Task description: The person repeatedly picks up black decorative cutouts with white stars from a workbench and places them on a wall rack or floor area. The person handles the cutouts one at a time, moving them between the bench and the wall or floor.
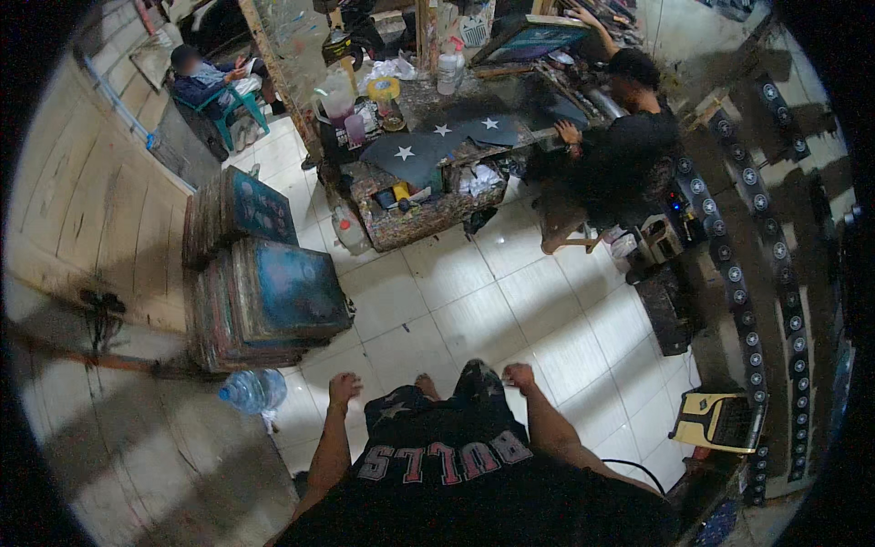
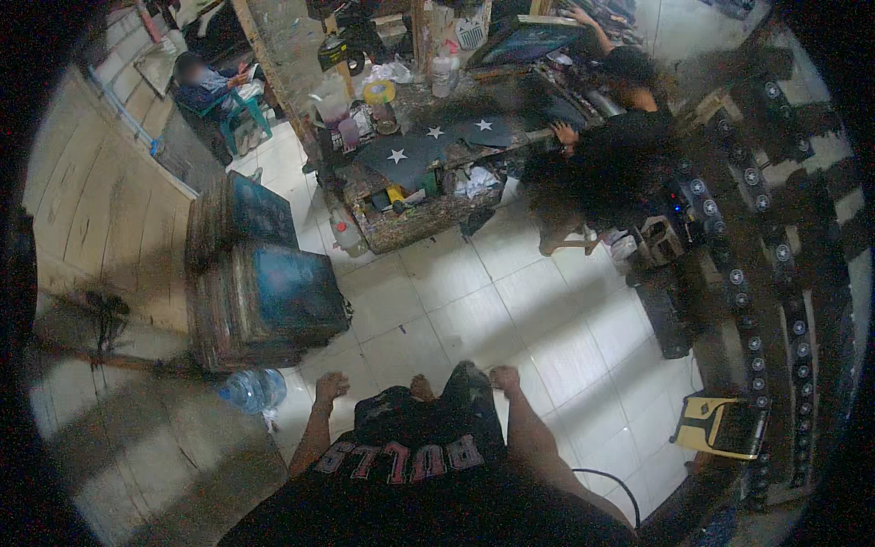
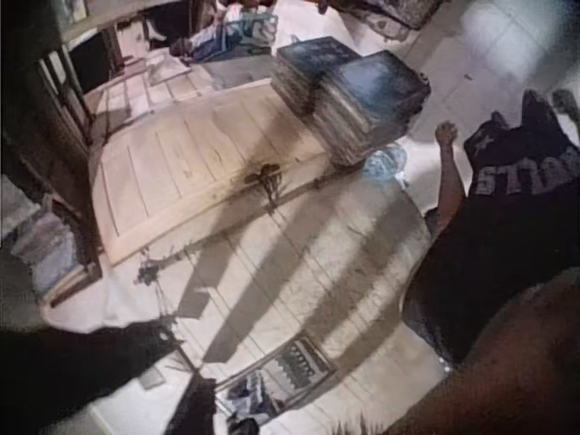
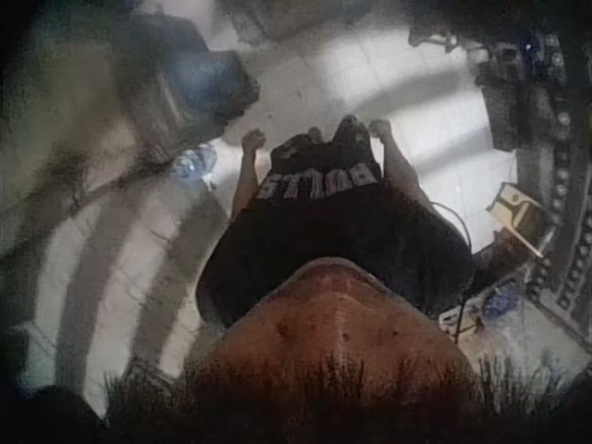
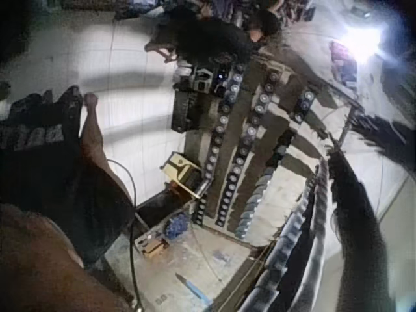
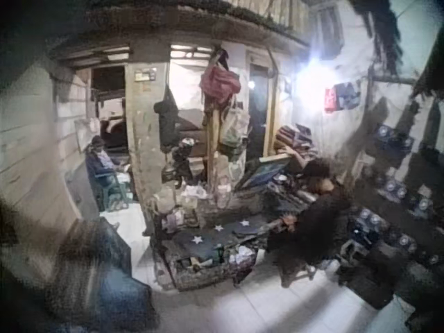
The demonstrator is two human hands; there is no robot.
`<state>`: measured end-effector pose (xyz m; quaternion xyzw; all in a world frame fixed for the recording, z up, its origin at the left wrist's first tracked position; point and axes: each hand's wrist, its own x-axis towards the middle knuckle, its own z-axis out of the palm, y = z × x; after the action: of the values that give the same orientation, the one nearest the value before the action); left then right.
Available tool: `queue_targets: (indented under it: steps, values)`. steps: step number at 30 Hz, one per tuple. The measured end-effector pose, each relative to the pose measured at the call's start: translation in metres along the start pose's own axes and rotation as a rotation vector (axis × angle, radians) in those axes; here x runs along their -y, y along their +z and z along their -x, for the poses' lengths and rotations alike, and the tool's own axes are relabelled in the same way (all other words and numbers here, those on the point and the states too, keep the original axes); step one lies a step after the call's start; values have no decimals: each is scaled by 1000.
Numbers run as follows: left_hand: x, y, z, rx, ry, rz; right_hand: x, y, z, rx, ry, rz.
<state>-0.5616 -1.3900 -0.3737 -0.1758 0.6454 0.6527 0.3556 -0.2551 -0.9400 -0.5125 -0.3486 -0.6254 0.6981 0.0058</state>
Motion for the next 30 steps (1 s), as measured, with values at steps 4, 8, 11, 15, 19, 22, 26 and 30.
queue_targets:
  steps: [4, 8, 11, 15, 19, 22, 26, 30]
  values:
    - [-111, 35, -73, -32, 173, -76, 119, 13, -127, -137, 276, -186]
    - [-133, 64, -125, -158, 127, -71, 205, -10, -270, -156, 273, -239]
    - [-73, 33, -163, -99, 113, -320, 257, -54, -402, -62, 189, -734]
    - [-73, 83, -124, -163, -384, -372, 337, -81, -543, -376, 177, -810]
    - [-125, 152, -94, -217, -484, -329, 406, -104, -650, -567, 240, -827]
    - [-190, 194, -135, -246, -456, -319, 414, -123, -690, -586, 235, -686]
    - [-270, 290, -223, -189, -246, -357, 422, -112, -713, -578, 159, -34]
    - [-364, 406, -290, 180, -201, 120, 552, -11, -627, 35, 237, -590]
